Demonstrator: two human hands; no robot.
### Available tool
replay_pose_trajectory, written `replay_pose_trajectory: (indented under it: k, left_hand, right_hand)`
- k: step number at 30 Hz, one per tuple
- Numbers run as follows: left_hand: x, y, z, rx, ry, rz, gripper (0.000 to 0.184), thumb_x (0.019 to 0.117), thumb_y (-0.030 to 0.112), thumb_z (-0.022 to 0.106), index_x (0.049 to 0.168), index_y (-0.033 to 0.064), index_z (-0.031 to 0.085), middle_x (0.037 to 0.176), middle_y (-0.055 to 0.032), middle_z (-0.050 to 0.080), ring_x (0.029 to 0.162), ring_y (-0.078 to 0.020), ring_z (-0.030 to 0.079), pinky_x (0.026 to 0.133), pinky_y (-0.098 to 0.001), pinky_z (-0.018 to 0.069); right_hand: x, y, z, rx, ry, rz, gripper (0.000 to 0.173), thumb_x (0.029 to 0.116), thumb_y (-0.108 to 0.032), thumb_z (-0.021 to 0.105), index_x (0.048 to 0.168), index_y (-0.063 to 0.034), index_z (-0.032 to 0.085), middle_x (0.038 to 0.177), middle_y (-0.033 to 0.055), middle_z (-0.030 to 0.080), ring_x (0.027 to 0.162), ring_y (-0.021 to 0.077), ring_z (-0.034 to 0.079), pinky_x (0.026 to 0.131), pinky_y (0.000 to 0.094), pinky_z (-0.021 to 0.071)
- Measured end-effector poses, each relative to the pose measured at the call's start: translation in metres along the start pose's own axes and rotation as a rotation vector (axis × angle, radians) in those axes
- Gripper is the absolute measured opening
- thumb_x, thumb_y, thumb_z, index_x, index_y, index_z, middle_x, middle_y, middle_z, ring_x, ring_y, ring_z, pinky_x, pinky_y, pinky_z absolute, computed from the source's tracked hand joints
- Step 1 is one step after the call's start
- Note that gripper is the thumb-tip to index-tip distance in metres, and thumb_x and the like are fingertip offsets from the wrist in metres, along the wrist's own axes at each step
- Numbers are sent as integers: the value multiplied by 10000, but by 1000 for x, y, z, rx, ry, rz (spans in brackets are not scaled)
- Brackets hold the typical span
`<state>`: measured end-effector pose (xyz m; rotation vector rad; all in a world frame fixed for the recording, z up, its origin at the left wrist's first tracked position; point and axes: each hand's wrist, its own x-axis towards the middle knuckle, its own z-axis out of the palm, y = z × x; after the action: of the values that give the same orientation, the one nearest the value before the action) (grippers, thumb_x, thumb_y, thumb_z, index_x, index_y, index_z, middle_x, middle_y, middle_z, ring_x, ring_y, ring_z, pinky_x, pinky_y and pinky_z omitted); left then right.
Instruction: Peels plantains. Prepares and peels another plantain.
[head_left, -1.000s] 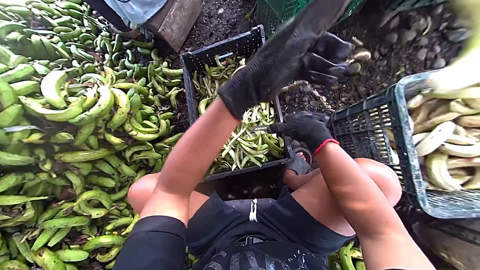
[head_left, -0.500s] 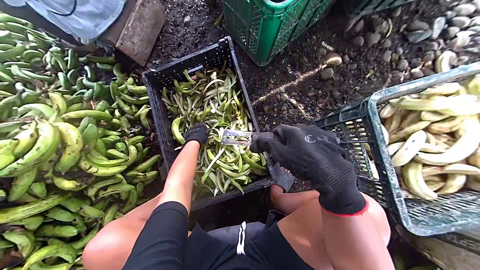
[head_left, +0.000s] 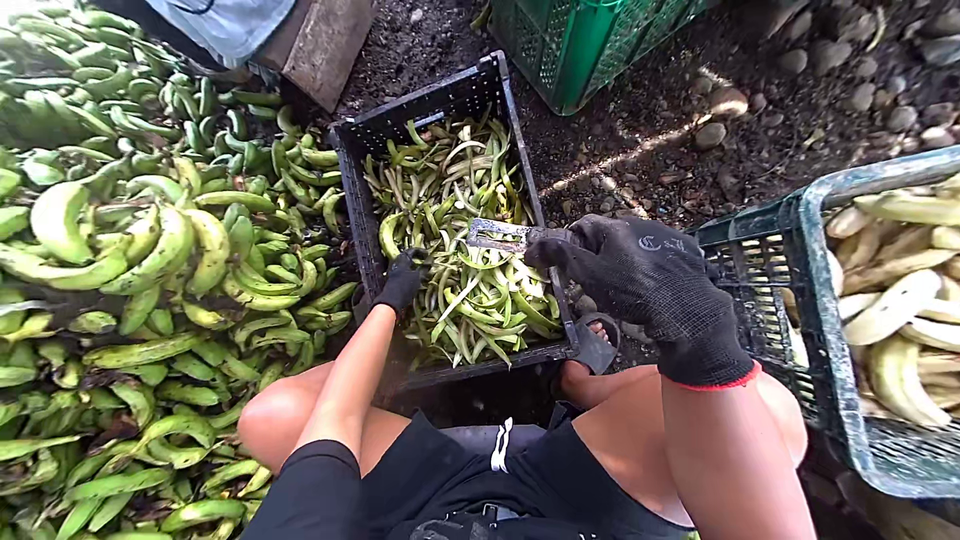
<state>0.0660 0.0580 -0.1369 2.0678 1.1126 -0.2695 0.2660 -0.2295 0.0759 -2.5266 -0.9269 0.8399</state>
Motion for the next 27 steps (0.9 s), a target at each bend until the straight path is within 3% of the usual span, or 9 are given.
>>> replay_pose_trajectory:
  k: [2, 6, 10, 13, 16, 18, 21, 24, 27]
  left_hand:
    - [-17, -6, 0, -31, -1, -15, 464, 1015, 342, 635, 1417, 121, 565, 1372, -169, 613, 1284, -332, 571, 1095, -558, 427]
    - [-36, -17, 1, 115, -6, 47, 573, 927, 137, 729, 1466, 165, 537, 1435, -162, 573, 1320, -361, 540, 1097, -590, 419]
    - [-48, -25, -10, 330, -65, 177, 521, 923, 54, 702, 1422, 152, 589, 1412, -173, 582, 1296, -398, 548, 1080, -624, 424]
    - [-47, -37, -5, 525, -84, 240, 415, 926, 92, 696, 1335, 146, 656, 1350, -165, 616, 1238, -391, 586, 1031, -627, 464]
    - [-47, -33, 11, 713, -5, 149, 435, 967, 279, 683, 1390, 202, 619, 1431, -145, 564, 1298, -408, 537, 1011, -641, 464]
    - [-43, -34, 18, 583, 102, 94, 397, 1017, 357, 604, 1386, 210, 625, 1509, -143, 496, 1386, -399, 457, 1075, -635, 414]
    - [-35, -29, 9, 410, 51, 125, 406, 1006, 279, 636, 1376, 113, 615, 1473, -206, 506, 1326, -416, 517, 1068, -615, 436]
    - [-51, -24, 7, 662, -132, -22, 764, 883, 219, 760, 1561, 209, 409, 1569, -189, 405, 1315, -489, 497, 978, -712, 458]
    - [-48, -30, 21, 768, -155, -148, 668, 953, 174, 623, 1576, 179, 383, 1567, -177, 433, 1372, -468, 461, 1044, -695, 409]
  right_hand:
    - [-3, -5, 3, -3, -2, -23, 478, 991, -602, 557, 921, -148, 687, 775, 102, 656, 777, 324, 658, 667, 594, 460]
    - [-4, -16, 7, 24, -15, -7, 580, 962, -716, 495, 980, -180, 716, 846, 103, 689, 851, 327, 670, 723, 624, 468]
    - [-3, -20, 14, 99, -8, -17, 663, 914, -800, 466, 1016, -198, 725, 900, 105, 704, 894, 328, 670, 747, 643, 473]
    - [-3, -21, 20, 98, -15, -33, 659, 936, -779, 452, 1005, -181, 722, 906, 121, 700, 909, 343, 663, 765, 652, 454]
    - [-3, -21, 27, 80, -26, -46, 693, 933, -795, 427, 972, -161, 703, 901, 127, 687, 920, 350, 659, 772, 650, 457]
    - [-3, -22, 28, 91, -40, -50, 692, 939, -790, 422, 993, -163, 709, 914, 125, 691, 926, 345, 662, 778, 651, 462]
    - [-1, -19, 30, 113, -55, -48, 746, 905, -843, 397, 1029, -178, 712, 916, 118, 692, 920, 334, 665, 773, 648, 470]
    - [2, -19, 31, 129, -49, -49, 749, 896, -848, 411, 1011, -172, 712, 916, 122, 693, 915, 341, 662, 767, 649, 470]
    - [6, -21, 32, 120, -45, -64, 717, 933, -795, 432, 994, -135, 708, 915, 140, 690, 912, 354, 664, 775, 653, 479]
